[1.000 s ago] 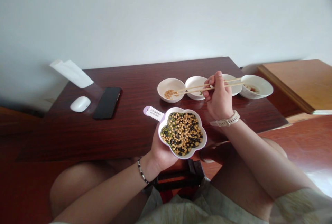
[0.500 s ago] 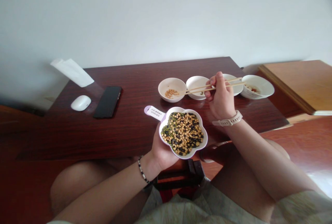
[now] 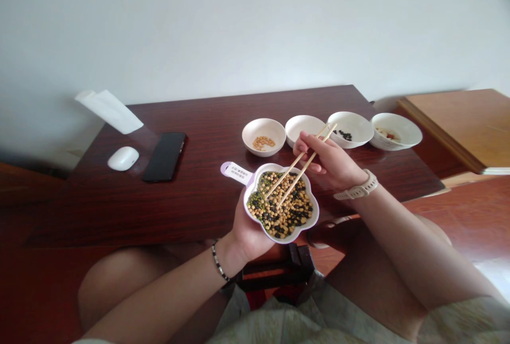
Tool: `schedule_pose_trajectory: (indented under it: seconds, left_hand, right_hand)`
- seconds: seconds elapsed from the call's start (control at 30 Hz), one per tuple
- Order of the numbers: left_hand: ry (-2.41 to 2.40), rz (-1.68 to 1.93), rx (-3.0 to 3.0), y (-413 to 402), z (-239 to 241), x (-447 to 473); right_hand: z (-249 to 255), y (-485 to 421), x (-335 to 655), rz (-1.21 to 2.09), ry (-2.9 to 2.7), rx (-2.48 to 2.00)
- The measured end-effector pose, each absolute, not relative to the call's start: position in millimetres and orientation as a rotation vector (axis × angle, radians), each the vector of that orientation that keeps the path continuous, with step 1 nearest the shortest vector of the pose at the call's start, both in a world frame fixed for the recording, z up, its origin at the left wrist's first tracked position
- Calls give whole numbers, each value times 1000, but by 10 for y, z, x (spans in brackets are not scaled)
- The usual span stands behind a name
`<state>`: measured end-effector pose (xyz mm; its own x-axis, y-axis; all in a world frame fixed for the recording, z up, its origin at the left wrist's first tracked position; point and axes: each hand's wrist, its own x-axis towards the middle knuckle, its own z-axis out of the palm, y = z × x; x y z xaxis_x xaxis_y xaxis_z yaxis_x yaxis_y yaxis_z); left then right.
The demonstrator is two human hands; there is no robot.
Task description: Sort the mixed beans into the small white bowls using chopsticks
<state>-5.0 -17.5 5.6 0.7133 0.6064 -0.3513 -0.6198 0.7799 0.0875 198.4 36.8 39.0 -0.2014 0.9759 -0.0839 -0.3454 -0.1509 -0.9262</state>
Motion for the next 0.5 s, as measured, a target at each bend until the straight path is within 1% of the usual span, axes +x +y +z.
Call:
schedule_pose_trajectory:
  seconds: [0.13, 0.5]
  left_hand:
    - [347, 698, -2, -184, 61, -54]
    - [331, 687, 7, -180, 47, -55]
  right_hand:
    - [332, 367, 1967, 1607, -1086, -1008]
    - [282, 376, 1966, 1443, -1218, -1097]
